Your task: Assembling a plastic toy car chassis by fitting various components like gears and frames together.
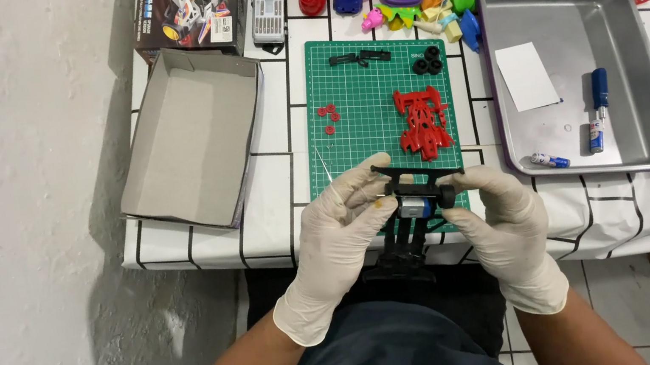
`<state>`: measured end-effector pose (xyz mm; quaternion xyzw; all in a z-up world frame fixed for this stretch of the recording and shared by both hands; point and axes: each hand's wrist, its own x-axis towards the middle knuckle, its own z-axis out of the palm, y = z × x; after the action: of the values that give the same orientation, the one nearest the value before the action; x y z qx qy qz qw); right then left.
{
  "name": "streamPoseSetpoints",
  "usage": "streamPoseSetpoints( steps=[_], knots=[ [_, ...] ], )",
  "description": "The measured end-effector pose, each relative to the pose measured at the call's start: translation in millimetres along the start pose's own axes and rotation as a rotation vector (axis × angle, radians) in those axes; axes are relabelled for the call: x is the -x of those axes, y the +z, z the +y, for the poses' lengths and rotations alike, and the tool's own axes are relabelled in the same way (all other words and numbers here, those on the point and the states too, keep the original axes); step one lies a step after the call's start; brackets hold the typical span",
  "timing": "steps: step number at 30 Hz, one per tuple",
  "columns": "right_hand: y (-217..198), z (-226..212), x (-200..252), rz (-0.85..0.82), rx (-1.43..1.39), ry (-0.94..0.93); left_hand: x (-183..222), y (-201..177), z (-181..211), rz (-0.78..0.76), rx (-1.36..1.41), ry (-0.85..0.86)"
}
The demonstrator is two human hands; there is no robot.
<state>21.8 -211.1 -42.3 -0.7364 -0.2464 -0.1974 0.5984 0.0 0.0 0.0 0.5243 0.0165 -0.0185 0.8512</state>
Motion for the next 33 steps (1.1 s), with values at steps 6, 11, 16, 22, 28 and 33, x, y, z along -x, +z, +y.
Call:
streamPoseSetpoints(
  steps=[6,11,16,22,28,33],
  knots=[
    [1,10,10,0.045,-0.122,0.11,-4,-6,-9,-0.005,0.0,-0.003],
    [2,-12,-2,-0.009,-0.203,0.418,-12,-14,-7,-0.065,-0.157,0.024],
    [0,-22,-12,-0.119,-0.289,0.631,-23,-12,14,-0.28,-0.353,0.035],
    [21,-15,-14,-0.072,-0.295,0.812,-36,-8,24,-0.346,-0.738,0.356],
    [31,12,-9,0.169,-0.566,0.785,-27,-18,1,0.098,-0.565,0.966],
    [43,-6,-17,0.237,-0.893,0.816,-22,-19,-46,0.244,-0.223,0.457]
  ],
)
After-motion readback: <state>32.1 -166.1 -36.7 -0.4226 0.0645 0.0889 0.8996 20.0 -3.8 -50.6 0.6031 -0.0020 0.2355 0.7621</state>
